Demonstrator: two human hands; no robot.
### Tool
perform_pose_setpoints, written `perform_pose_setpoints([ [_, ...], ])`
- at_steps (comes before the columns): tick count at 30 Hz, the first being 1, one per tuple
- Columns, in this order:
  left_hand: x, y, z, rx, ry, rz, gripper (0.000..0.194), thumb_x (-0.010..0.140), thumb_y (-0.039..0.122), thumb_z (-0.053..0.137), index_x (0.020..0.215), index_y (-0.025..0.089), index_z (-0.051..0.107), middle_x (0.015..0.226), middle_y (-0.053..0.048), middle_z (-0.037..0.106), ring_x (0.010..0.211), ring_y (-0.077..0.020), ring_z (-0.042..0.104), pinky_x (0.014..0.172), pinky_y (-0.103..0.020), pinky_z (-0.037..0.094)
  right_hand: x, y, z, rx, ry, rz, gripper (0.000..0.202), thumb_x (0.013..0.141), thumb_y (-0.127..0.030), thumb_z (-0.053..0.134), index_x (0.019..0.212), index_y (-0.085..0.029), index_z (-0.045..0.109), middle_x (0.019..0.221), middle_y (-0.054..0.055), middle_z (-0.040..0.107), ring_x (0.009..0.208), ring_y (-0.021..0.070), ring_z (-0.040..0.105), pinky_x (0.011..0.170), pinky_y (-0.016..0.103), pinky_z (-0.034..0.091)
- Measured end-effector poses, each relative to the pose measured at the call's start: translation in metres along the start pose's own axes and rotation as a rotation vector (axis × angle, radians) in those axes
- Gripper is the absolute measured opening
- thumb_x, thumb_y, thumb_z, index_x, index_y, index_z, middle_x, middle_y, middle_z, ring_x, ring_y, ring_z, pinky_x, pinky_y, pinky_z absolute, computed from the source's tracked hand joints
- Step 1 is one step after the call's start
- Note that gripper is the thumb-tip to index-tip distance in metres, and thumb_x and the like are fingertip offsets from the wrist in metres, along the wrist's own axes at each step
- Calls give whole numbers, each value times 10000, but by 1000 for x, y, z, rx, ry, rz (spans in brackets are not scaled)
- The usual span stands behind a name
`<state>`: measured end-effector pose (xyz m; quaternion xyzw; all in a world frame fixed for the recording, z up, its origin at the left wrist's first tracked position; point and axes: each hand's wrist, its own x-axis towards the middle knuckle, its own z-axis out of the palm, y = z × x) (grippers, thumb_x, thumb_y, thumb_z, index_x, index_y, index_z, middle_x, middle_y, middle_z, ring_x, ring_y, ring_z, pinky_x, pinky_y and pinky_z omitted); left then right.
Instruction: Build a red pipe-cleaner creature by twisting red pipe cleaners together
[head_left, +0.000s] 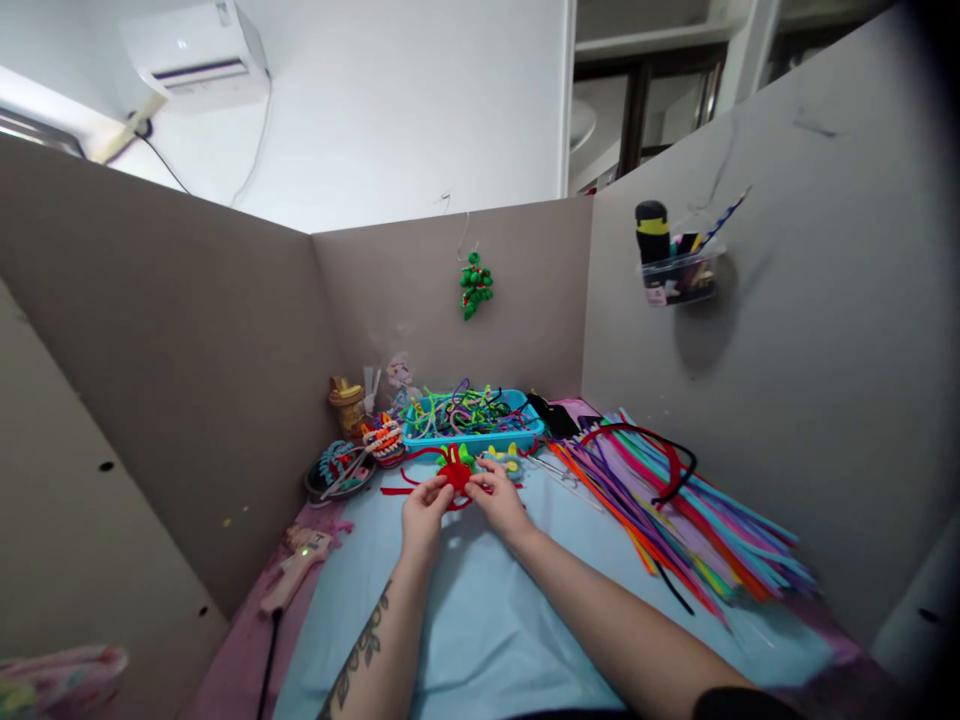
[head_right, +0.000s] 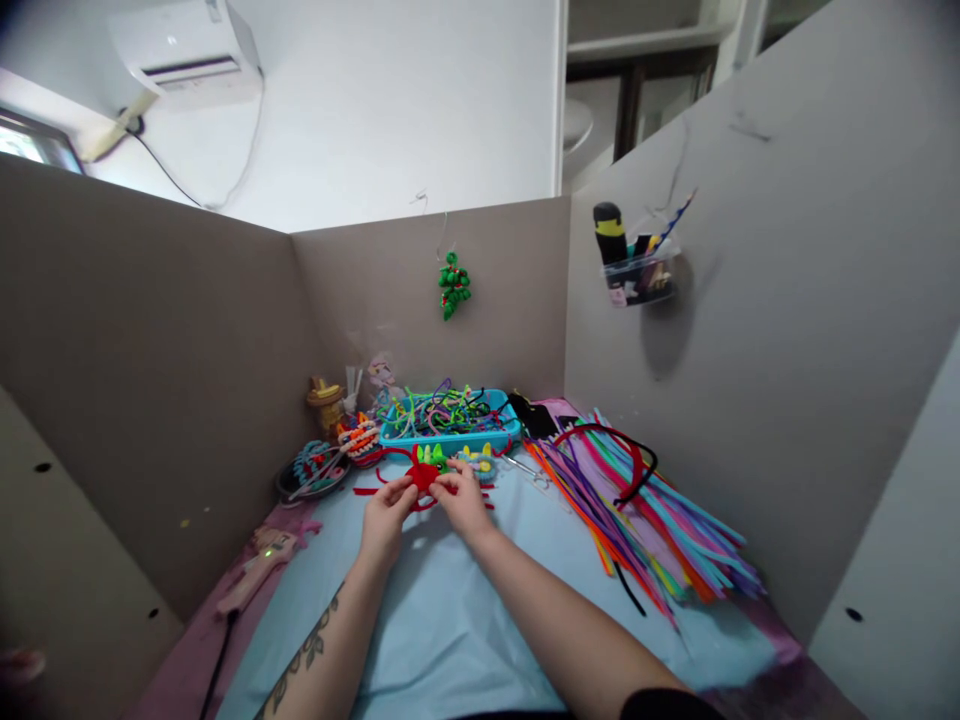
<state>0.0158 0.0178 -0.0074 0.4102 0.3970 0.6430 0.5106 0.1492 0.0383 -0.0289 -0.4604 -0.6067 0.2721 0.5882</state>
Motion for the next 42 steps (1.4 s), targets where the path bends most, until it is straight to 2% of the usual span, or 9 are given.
perform_pose_setpoints([
  [4, -1, -3, 2, 22, -49, 58, 384, 579, 333, 738, 878, 132, 606, 806, -80, 693, 752, -183, 654, 713, -297, 492, -1, -6, -1, 100, -12, 44, 203, 738, -358, 597, 648, -190, 669, 1180, 101, 491, 1152, 250, 425, 964, 383, 314],
  [8, -2, -3, 4, 45, -85, 61, 412, 559, 316, 750, 914, 134, 650, 916, -106, 690, 855, -212, 636, 770, -320, 479, -3, -13, -2, 114, -1, 58, 230, 736, -350, 599, 586, -177, 621, 1165, 103, 483, 1140, 245, 433, 965, 367, 312],
  [14, -1, 0, 2, 62, -10, 43, 361, 533, 274, 762, 854, 120, 701, 855, -102, 708, 818, -212, 643, 819, -345, 463, -3, -12, -1, 70, -50, 17, 183, 742, -332, 594, 650, -186, 654, 1098, 92, 493, 1084, 236, 469, 950, 367, 332],
  [20, 1, 4, -1, 64, 90, 50, 388, 523, 280, 763, 871, 120, 703, 867, -101, 709, 814, -205, 643, 800, -326, 469, 2, -13, -12, -206, 40, -187, 80, 715, -237, 608, 733, -217, 683, 931, 68, 517, 964, 241, 489, 891, 404, 362],
  [25, -1, 6, 1, 57, 102, 37, 404, 506, 276, 768, 867, 106, 704, 839, -103, 711, 782, -200, 645, 785, -327, 474, 4, -15, -20, -253, -103, -348, 140, 778, -159, 498, 760, -199, 631, 771, 36, 541, 785, 186, 520, 740, 341, 422],
  [27, -1, 7, 1, 63, 111, 33, 387, 507, 268, 767, 854, 108, 707, 835, -103, 711, 779, -197, 644, 781, -321, 473, 4, -17, -21, -236, -110, -371, 164, 805, -148, 451, 777, -196, 605, 742, 29, 556, 750, 173, 526, 706, 320, 426],
  [31, -2, 7, 1, 78, 120, 21, 366, 504, 251, 765, 836, 105, 712, 821, -106, 711, 769, -196, 644, 765, -310, 474, 1, -21, -21, -240, -82, -425, 164, 831, -146, 420, 809, -195, 575, 763, 38, 569, 758, 174, 535, 702, 315, 435],
  [37, 0, 4, 0, 75, 132, 24, 347, 506, 234, 757, 828, 109, 716, 807, -107, 712, 757, -193, 643, 746, -304, 472, -3, -27, -20, -227, -111, -577, 176, 848, -130, 394, 864, -190, 559, 835, 69, 586, 834, 180, 539, 759, 322, 447],
  [42, -1, 5, -1, 91, 130, 57, 323, 504, 233, 754, 807, 126, 721, 796, -96, 715, 773, -203, 642, 760, -311, 471, -8, -32, -19, -217, -145, -613, 163, 849, -143, 403, 867, -187, 560, 856, 80, 586, 850, 186, 542, 762, 323, 449],
])
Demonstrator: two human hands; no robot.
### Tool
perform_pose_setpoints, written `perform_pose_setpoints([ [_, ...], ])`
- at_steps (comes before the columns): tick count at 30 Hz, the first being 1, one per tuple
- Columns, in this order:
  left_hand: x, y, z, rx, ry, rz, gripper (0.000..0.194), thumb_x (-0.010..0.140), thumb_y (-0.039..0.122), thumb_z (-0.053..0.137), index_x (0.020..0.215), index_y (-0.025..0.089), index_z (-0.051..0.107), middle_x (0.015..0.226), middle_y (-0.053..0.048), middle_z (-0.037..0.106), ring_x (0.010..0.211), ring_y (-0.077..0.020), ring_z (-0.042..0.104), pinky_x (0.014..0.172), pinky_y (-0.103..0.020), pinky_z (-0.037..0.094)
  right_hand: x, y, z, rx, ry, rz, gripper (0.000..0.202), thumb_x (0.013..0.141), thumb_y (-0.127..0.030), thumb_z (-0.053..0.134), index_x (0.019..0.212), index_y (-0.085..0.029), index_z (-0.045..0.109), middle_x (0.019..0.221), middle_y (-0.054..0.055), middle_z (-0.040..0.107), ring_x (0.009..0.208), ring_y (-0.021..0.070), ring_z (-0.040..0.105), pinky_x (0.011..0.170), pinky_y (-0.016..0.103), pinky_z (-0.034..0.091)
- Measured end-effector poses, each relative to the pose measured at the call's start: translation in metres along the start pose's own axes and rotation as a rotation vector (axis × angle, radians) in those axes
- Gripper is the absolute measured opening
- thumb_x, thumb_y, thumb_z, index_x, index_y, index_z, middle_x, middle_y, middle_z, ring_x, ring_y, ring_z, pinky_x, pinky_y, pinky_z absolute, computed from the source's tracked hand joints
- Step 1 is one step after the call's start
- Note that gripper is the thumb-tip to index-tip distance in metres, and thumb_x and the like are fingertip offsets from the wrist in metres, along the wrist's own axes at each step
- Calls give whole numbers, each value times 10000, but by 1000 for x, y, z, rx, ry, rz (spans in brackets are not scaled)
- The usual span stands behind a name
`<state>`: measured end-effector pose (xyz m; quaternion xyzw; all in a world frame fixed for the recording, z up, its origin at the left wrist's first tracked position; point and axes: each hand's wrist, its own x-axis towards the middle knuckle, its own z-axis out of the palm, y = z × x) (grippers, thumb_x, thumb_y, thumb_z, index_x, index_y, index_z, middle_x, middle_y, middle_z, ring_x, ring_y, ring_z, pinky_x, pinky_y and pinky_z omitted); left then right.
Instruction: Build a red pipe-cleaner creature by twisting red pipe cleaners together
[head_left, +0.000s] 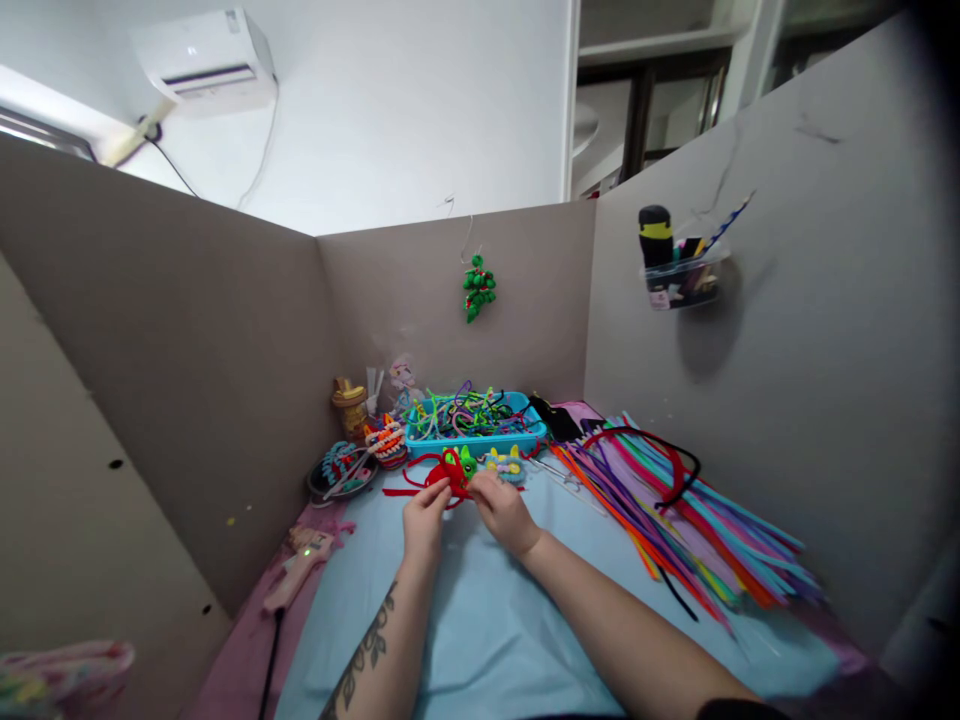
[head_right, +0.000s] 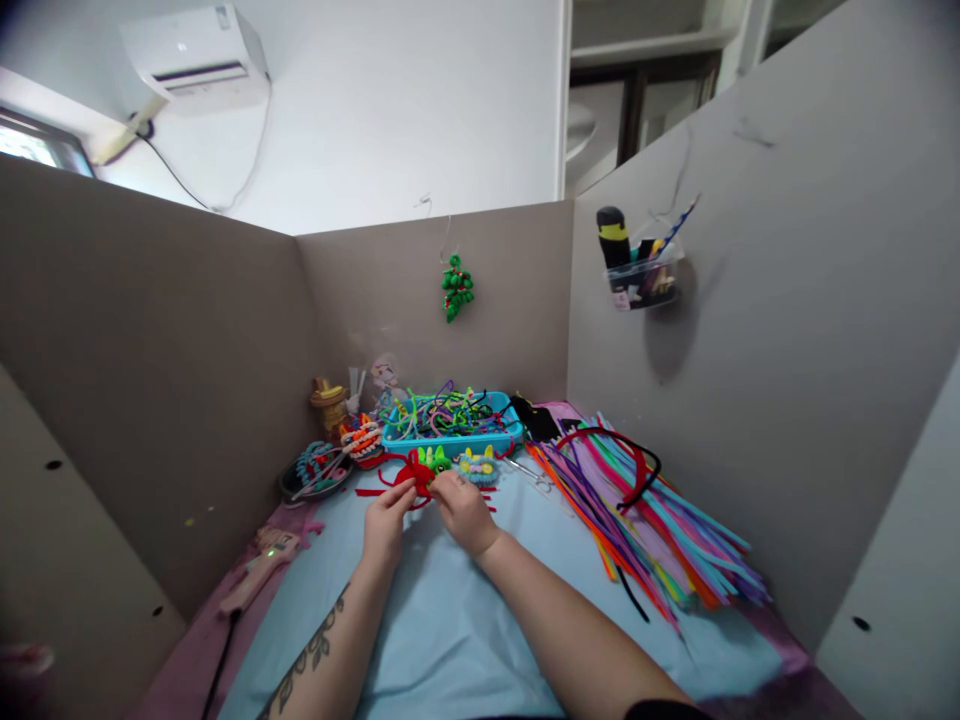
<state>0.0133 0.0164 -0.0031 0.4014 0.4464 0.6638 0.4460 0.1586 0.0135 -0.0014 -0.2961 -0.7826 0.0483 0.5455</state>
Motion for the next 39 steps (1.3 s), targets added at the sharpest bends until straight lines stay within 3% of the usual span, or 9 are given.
perform_pose_setpoints([
  [3, 0, 1, 0, 7, -6, 9, 309, 509, 227, 746, 801, 128, 723, 804, -97, 716, 774, -207, 641, 761, -317, 474, 0, -1, 2, 61, 34, 86, 147, 844, -168, 414, 843, -194, 558, 852, 71, 587, 840, 187, 545, 768, 334, 447],
  [9, 1, -3, 1, 6, -51, 10, 324, 510, 247, 754, 807, 122, 723, 794, -96, 717, 758, -206, 645, 765, -319, 478, 1, 11, 14, 492, 163, 571, 98, 804, -285, 456, 756, -207, 491, 695, 7, 537, 629, 162, 573, 601, 304, 480],
  [12, -1, -3, 3, 36, -71, 26, 305, 514, 252, 752, 792, 130, 725, 782, -91, 718, 741, -206, 647, 743, -315, 486, 2, 15, 18, 632, 195, 660, 129, 770, -334, 494, 749, -211, 462, 643, -15, 525, 543, 142, 547, 544, 282, 460],
  [20, -12, 9, 9, 140, -156, 89, 240, 553, 254, 716, 762, 138, 727, 751, -87, 718, 736, -224, 656, 733, -332, 503, 5, 8, 19, 617, 235, 730, 176, 787, -391, 449, 746, -228, 398, 521, -51, 492, 413, 120, 463, 410, 231, 363],
  [26, -11, 0, 5, 283, -209, 231, 208, 639, 268, 651, 802, 162, 727, 811, -79, 717, 772, -213, 651, 752, -323, 499, 4, 7, 20, 683, 194, 836, 212, 770, -421, 465, 743, -217, 417, 441, -72, 448, 353, 95, 400, 357, 198, 282],
  [32, -11, 0, 6, 201, -200, 132, 219, 606, 249, 684, 795, 147, 728, 769, -89, 716, 702, -207, 654, 707, -310, 505, 0, 13, 19, 657, 101, 868, 232, 746, -434, 494, 743, -213, 426, 375, -92, 418, 309, 82, 352, 334, 187, 235],
  [35, -11, 0, 7, 115, -171, 61, 253, 579, 260, 710, 801, 138, 724, 755, -92, 714, 660, -199, 656, 683, -312, 512, -2, 19, 20, 566, 104, 797, 189, 732, -375, 511, 691, -205, 441, 405, -79, 438, 364, 92, 401, 376, 194, 292],
  [39, -9, 1, 7, 34, -135, 16, 302, 564, 272, 730, 823, 119, 715, 747, -93, 712, 640, -192, 656, 689, -326, 516, -5, 21, 23, 288, 124, 570, 116, 678, -219, 541, 578, -185, 493, 600, -6, 542, 600, 137, 513, 561, 249, 423],
])
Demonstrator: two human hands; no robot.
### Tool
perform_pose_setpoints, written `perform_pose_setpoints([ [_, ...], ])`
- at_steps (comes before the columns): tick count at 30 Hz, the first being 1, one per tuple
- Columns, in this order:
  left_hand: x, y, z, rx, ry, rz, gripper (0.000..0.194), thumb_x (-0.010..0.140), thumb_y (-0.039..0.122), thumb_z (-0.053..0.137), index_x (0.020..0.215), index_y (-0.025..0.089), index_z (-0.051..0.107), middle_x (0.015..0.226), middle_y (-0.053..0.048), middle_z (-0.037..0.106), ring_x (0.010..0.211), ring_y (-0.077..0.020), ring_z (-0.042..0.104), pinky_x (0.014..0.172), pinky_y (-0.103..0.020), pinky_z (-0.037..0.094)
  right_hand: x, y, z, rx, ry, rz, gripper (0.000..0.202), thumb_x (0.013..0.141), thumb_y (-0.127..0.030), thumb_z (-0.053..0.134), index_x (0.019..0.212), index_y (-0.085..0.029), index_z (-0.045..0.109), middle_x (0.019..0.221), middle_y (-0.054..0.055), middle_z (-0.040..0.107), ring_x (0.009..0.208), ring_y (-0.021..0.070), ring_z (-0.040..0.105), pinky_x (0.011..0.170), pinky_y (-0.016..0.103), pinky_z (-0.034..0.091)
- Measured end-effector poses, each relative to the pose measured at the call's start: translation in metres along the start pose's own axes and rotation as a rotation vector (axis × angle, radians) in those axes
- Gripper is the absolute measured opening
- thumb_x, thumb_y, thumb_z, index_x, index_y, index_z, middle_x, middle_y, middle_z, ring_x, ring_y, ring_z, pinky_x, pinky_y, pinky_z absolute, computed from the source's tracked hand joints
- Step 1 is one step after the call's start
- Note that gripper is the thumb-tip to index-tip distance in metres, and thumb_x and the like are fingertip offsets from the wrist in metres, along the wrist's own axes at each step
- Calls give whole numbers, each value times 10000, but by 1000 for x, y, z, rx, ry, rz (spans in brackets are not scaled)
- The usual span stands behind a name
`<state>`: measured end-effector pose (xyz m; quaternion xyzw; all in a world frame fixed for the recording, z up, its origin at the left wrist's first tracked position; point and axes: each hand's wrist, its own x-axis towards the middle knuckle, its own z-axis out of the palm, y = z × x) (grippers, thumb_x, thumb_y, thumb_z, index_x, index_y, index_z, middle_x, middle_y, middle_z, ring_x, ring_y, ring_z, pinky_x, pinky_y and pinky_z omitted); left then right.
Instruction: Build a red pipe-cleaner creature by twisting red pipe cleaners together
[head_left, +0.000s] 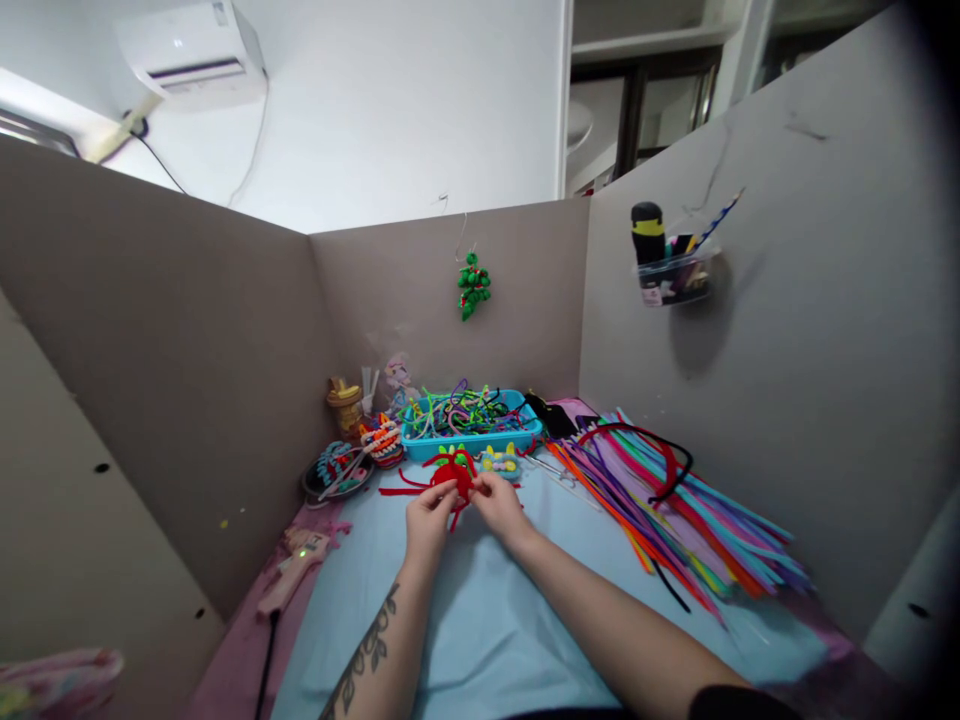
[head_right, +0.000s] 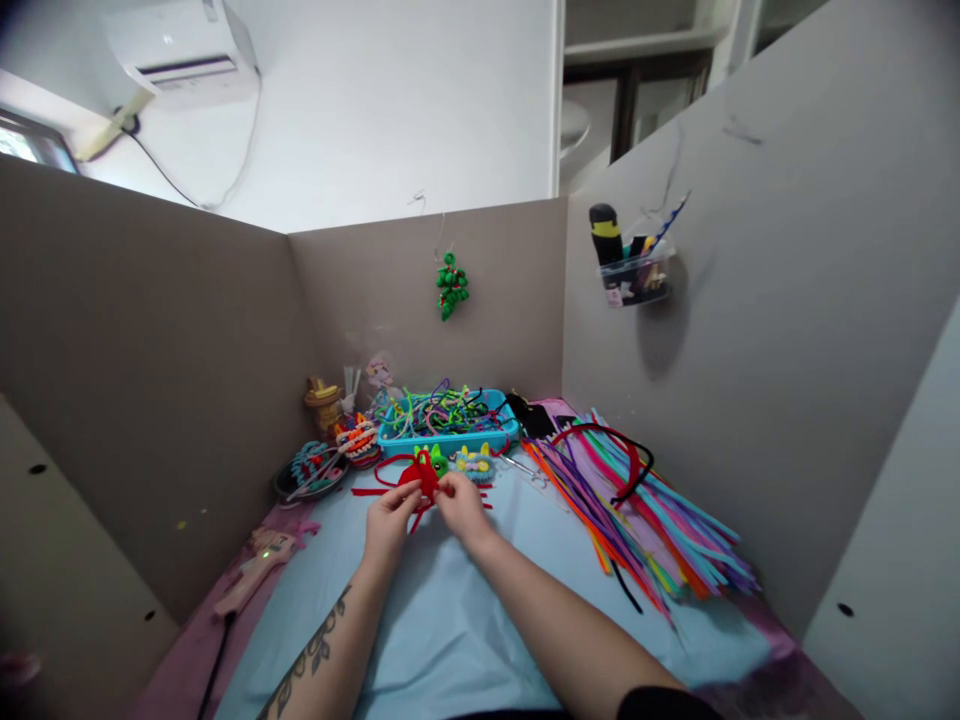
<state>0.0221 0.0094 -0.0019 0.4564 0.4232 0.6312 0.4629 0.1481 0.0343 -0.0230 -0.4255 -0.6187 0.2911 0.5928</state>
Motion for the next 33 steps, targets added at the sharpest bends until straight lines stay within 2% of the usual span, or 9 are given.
perform_pose_setpoints([
  [4, 2, 1, -2, -46, 60, -3, 343, 535, 270, 751, 832, 103, 710, 743, -95, 711, 656, -188, 655, 702, -320, 515, -7, -4, 4, -154, 14, -128, 146, 704, -131, 474, 634, -177, 594, 871, 66, 586, 858, 186, 537, 804, 346, 430],
  [8, 5, -2, -5, -94, 93, -8, 368, 530, 270, 759, 852, 101, 701, 779, -100, 712, 689, -185, 656, 702, -301, 514, -15, -10, 6, -273, -40, -158, 208, 670, -97, 508, 794, -189, 647, 1035, 82, 535, 1006, 220, 481, 911, 394, 383],
  [11, 7, -6, -8, -116, 109, -17, 396, 543, 281, 756, 888, 99, 690, 802, -104, 710, 706, -191, 662, 718, -309, 513, -19, -14, 6, -339, -52, -194, 345, 643, -144, 587, 983, -198, 605, 1110, 95, 478, 1070, 254, 437, 934, 423, 372],
  [14, 10, -10, -10, -114, 145, -8, 412, 568, 302, 742, 928, 111, 682, 844, -105, 706, 734, -195, 664, 734, -312, 511, -23, -22, 4, -400, -45, -271, 552, 643, -174, 632, 1170, -187, 472, 1146, 116, 441, 1087, 271, 415, 934, 444, 370],
  [15, 10, -11, -10, -101, 155, 5, 407, 578, 306, 737, 933, 115, 682, 860, -106, 705, 748, -195, 663, 742, -310, 508, -24, -26, 3, -421, -58, -304, 541, 657, -166, 627, 1171, -188, 460, 1131, 114, 452, 1072, 267, 420, 924, 443, 375],
  [19, 11, -13, -11, -63, 168, 32, 374, 586, 290, 737, 918, 124, 691, 916, -108, 698, 827, -196, 646, 794, -302, 485, -28, -40, 3, -516, -184, -428, 294, 735, -111, 548, 1007, -223, 533, 956, 69, 535, 933, 231, 472, 817, 390, 422],
  [25, 9, -15, -5, -187, 103, -77, 400, 552, 259, 761, 919, 118, 688, 903, -107, 700, 797, -181, 642, 765, -288, 483, -26, -38, 8, -650, -224, -513, 171, 799, -131, 461, 895, -205, 582, 854, 70, 574, 821, 209, 490, 712, 329, 422],
  [31, 12, -14, -9, -268, 139, -94, 413, 566, 272, 755, 944, 126, 673, 832, -91, 707, 700, -157, 643, 692, -271, 491, -32, -39, 1, -335, -354, -695, 212, 783, -104, 425, 865, -221, 581, 832, 47, 617, 799, 172, 542, 745, 304, 439],
  [33, 12, -12, -10, -290, 150, -85, 408, 564, 271, 755, 938, 131, 671, 824, -86, 708, 695, -159, 646, 696, -278, 495, -30, -39, -1, -268, -345, -677, 245, 791, -102, 416, 915, -230, 584, 873, 49, 631, 830, 171, 555, 764, 307, 445],
])
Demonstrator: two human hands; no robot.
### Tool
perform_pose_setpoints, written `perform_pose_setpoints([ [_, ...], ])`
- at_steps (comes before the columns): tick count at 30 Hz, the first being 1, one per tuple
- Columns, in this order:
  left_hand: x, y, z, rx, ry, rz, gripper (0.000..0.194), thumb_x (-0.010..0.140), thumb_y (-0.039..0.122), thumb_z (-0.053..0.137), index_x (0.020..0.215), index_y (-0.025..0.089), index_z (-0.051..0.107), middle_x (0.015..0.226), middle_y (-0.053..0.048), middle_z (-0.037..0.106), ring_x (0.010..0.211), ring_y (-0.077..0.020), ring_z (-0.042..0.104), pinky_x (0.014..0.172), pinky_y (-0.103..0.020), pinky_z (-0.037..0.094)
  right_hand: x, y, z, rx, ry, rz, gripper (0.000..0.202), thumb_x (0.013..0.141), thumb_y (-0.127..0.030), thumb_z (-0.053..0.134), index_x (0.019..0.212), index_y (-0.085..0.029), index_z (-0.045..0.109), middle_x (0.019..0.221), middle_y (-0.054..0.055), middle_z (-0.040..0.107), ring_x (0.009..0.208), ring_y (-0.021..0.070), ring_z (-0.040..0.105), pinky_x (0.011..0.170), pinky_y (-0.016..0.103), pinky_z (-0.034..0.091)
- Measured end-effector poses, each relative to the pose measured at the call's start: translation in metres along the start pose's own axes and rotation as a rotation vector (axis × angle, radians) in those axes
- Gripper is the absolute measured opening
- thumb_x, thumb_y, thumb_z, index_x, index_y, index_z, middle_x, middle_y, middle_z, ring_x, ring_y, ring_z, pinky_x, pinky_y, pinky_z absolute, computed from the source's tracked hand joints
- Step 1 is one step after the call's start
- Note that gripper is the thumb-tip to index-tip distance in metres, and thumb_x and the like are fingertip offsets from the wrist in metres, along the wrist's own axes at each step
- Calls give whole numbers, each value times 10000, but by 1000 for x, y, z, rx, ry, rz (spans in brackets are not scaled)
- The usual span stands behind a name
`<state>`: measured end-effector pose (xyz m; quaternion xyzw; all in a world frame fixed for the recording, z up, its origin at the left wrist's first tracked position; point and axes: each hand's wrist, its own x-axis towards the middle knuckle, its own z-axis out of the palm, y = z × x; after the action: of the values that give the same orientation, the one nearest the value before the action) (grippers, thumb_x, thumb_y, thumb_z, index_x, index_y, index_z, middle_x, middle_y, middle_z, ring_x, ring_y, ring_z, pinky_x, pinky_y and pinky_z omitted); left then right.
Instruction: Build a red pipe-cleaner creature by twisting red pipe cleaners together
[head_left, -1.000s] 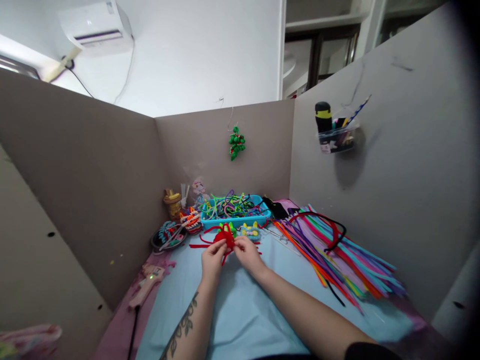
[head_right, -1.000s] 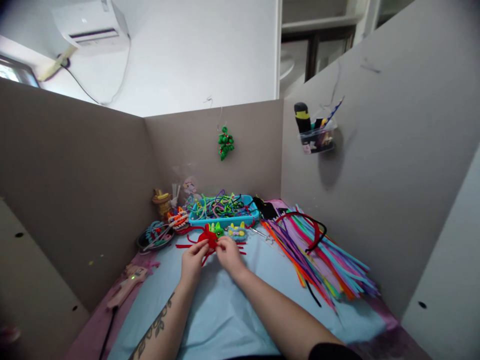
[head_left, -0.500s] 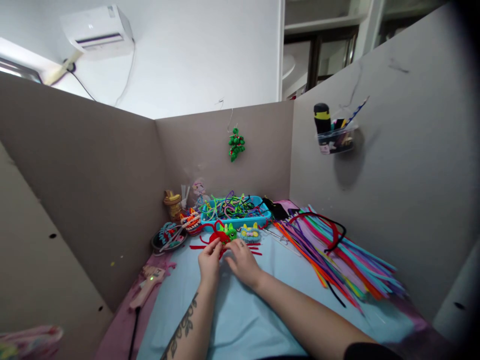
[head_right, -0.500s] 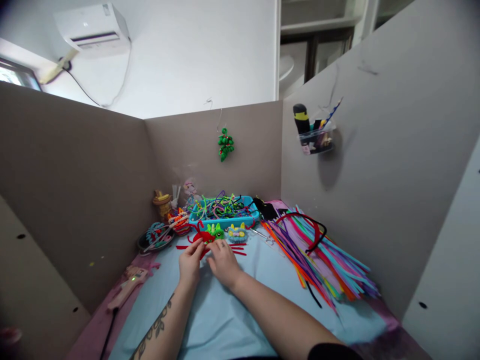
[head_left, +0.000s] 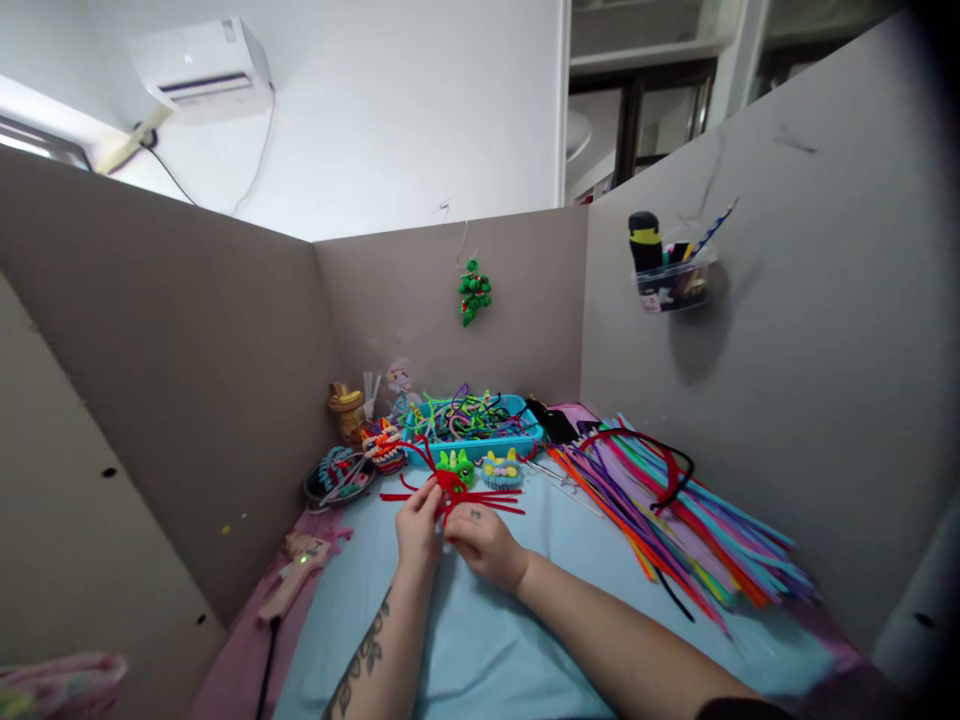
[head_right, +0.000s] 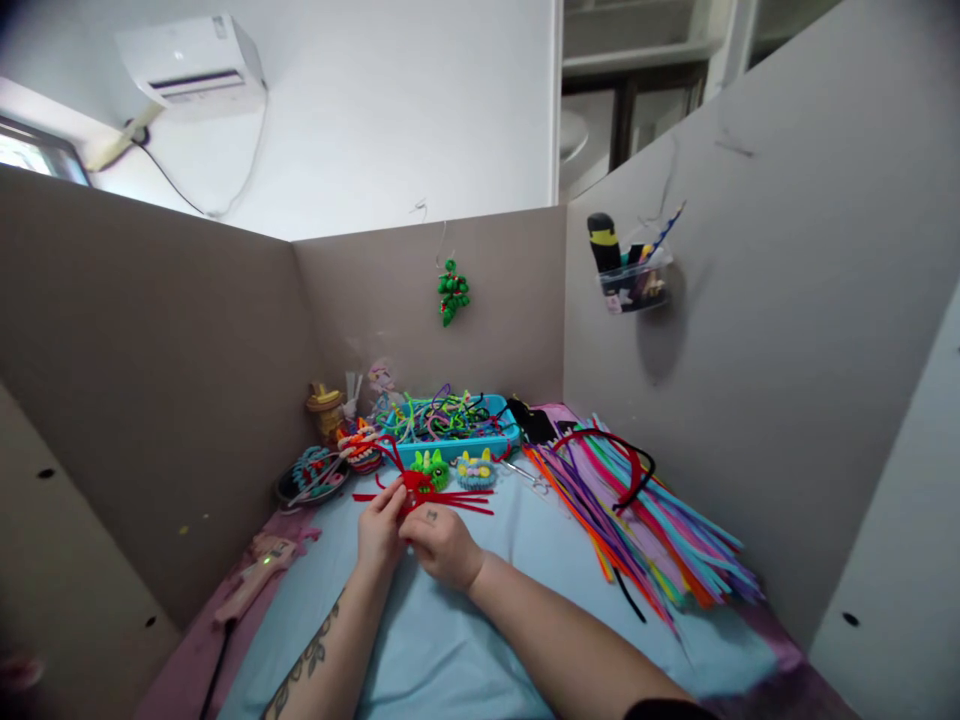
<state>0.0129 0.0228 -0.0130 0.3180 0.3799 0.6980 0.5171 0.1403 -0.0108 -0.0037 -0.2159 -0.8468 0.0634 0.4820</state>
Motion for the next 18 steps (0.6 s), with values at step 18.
perform_pose_setpoints([
  [18, -14, 8, 12, 147, -90, 31, 456, 478, 266, 794, 890, 105, 686, 857, -119, 704, 793, -225, 651, 725, -322, 498, 10, 31, -10, 139, 233, 510, 156, 800, -175, 483, 692, -181, 595, 709, 12, 526, 716, 153, 515, 659, 269, 404],
])
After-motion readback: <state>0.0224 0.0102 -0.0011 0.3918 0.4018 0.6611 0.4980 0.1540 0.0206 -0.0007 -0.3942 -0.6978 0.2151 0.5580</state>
